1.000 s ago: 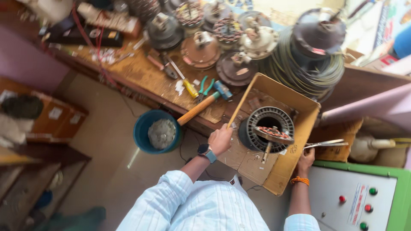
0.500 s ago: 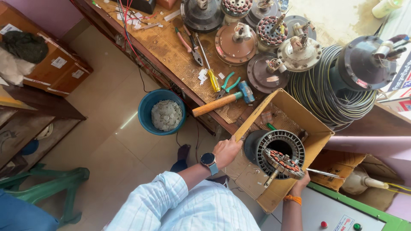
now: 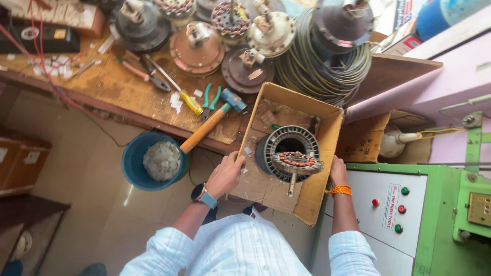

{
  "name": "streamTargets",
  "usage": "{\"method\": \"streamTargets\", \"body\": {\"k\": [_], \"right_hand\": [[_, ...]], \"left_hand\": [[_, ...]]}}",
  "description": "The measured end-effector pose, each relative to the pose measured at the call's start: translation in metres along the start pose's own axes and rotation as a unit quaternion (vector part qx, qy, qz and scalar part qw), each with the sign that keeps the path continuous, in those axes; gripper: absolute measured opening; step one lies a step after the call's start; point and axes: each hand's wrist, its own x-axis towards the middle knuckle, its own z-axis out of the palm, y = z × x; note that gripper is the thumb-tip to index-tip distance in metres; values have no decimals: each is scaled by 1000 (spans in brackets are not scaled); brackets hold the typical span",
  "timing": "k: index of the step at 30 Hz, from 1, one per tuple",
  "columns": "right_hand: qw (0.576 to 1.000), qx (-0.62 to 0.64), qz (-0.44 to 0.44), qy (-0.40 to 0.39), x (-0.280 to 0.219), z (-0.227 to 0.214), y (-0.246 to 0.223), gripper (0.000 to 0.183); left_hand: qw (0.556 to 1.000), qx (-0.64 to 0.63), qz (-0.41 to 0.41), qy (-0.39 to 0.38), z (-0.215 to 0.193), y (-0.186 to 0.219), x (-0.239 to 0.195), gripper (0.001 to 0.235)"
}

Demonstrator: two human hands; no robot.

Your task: The person works on a motor stator assembly, using a screwdriver to adjust internal components and scissors to cut small white insulating pieces. They repeatedly insert the cut pieces into the stator slots and adjust the assembly with both hands.

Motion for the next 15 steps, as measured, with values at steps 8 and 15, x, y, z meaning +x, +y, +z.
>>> {"method": "streamTargets", "body": {"k": [8,15], "right_hand": [[868,477,85,110,-96,-100,-120,41],[750,634,149,-114,-85,-50,-120,73]], "left_hand": [[981,-7,33,192,7,35,-9,33],[865,-488,-108,-47,11,41,28,31]]}}
